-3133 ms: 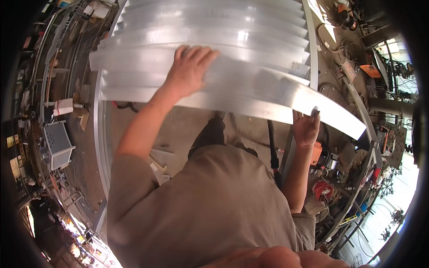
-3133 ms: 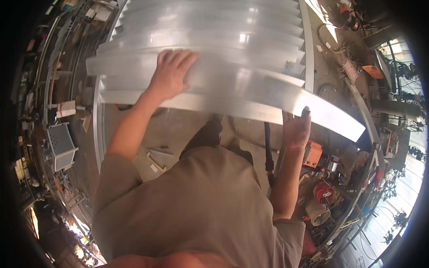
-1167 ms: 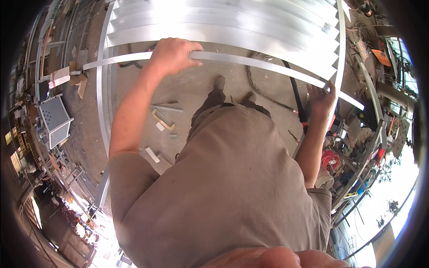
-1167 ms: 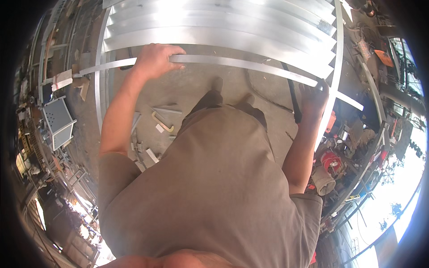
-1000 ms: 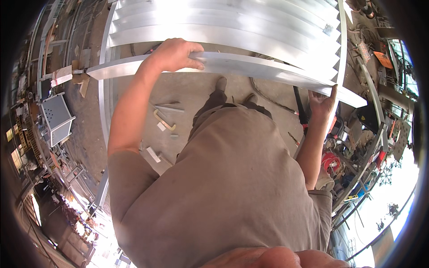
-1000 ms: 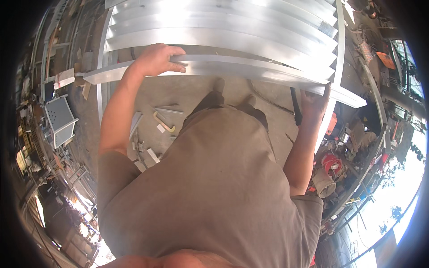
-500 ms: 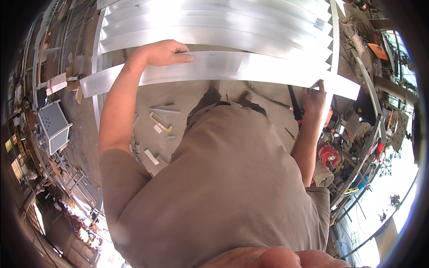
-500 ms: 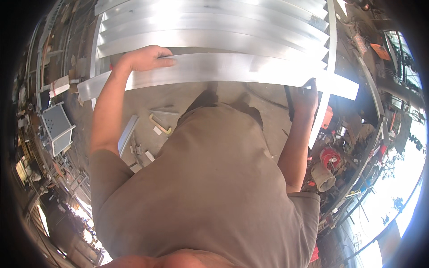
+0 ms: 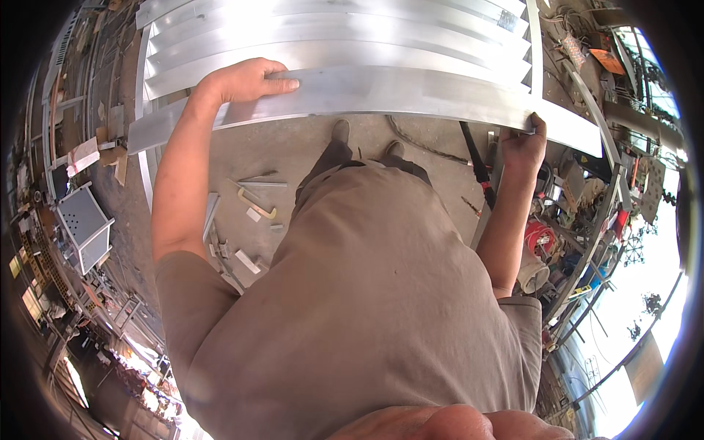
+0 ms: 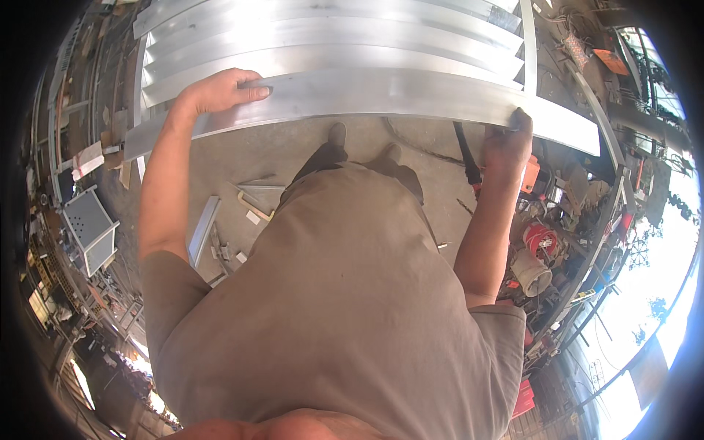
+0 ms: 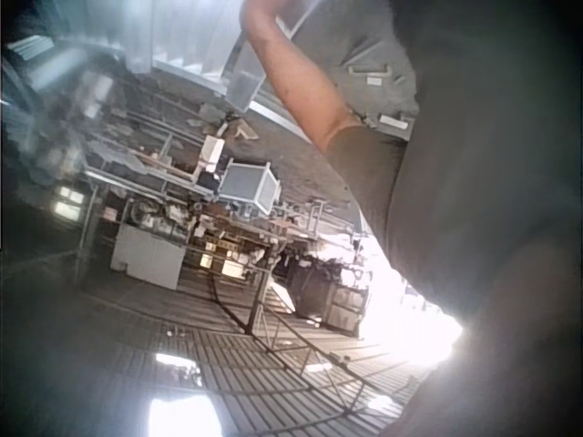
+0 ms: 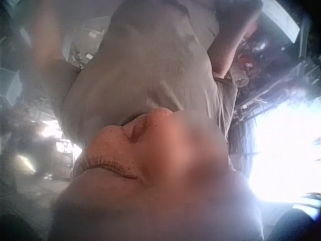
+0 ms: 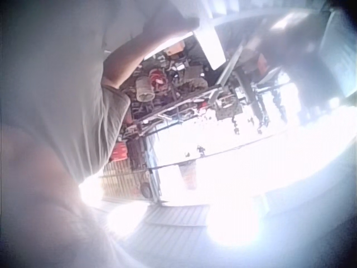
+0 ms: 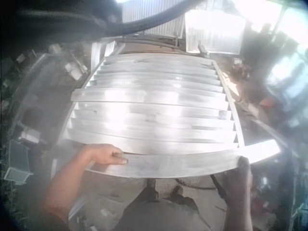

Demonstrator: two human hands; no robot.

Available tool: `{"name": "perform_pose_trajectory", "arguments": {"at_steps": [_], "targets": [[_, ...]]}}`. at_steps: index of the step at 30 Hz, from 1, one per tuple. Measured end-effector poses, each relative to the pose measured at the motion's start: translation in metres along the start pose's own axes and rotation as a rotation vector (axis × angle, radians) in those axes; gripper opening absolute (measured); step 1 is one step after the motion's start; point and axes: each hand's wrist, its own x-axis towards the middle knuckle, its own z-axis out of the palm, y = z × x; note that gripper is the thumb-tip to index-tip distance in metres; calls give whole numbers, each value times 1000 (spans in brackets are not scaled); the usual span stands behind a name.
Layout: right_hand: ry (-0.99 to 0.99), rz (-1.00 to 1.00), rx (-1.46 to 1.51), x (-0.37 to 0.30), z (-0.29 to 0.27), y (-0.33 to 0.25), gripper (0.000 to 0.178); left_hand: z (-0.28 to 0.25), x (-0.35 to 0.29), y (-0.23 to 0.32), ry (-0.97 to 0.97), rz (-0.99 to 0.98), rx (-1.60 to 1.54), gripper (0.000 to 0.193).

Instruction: The person places long metal slats into a curved metal frame and uses a nail gun to fasten them in place. They repeat this process for several slats, aligning each one before securing it.

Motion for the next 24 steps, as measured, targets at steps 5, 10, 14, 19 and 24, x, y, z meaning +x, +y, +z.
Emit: {"name": "perform_pose_trajectory", "arguments": {"at_steps": [5,10,14,19,24], "targets": [[-29,5,-37,-3,-3,-4,21,2,-6,14,12,39,-6,70],[112,88,-166,3,-16,-3,15,43,-14,36,200,145,398,96],[173,160,-212,8,-38,7,29,89,-8,27,467,261,498,79],[-103,156,-264,6,-75,45,44,107,-8,-22,441,202,224,49],[-14,260,49,12,-81,88,67,90,-3,-65,313,93,188,45]]}}
